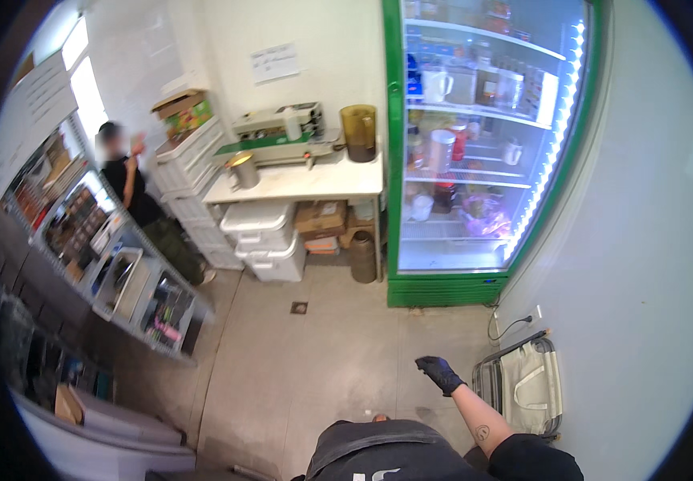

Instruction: The person retrieves strawberries from a container, removes the green tops, and slices them with a knife on a metal plate. The person also briefly handles a small box and interacts with a coworker before continuing to prepare more strawberries.

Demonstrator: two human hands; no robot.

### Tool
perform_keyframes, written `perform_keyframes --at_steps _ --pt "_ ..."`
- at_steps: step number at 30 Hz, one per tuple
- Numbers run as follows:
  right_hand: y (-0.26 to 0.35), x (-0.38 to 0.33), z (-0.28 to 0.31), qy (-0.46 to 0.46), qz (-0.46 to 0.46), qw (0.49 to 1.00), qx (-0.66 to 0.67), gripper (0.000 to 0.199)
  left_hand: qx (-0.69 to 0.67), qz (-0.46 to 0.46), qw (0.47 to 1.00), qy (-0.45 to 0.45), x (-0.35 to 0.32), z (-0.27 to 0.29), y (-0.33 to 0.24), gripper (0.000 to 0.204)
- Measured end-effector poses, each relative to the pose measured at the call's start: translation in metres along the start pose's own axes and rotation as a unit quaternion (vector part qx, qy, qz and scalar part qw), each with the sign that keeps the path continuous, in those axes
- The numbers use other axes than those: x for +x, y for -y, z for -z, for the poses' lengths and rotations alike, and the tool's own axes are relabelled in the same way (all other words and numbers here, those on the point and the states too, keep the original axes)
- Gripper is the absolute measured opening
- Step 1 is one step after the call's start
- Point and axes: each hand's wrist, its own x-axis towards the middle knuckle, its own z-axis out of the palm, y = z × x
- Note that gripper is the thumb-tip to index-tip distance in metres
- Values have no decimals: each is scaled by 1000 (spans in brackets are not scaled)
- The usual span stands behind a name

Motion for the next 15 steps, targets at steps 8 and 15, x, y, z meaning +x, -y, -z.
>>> perform_keyframes --at_steps 8,15 --pt "-50 13 47 -93 127 949 -273 30 100 -89 985 109 118 -32 -243 42" --pt "-191 -156 10 -60 -333 897 -286 27 252 -133 955 76 188 -93 -514 34"
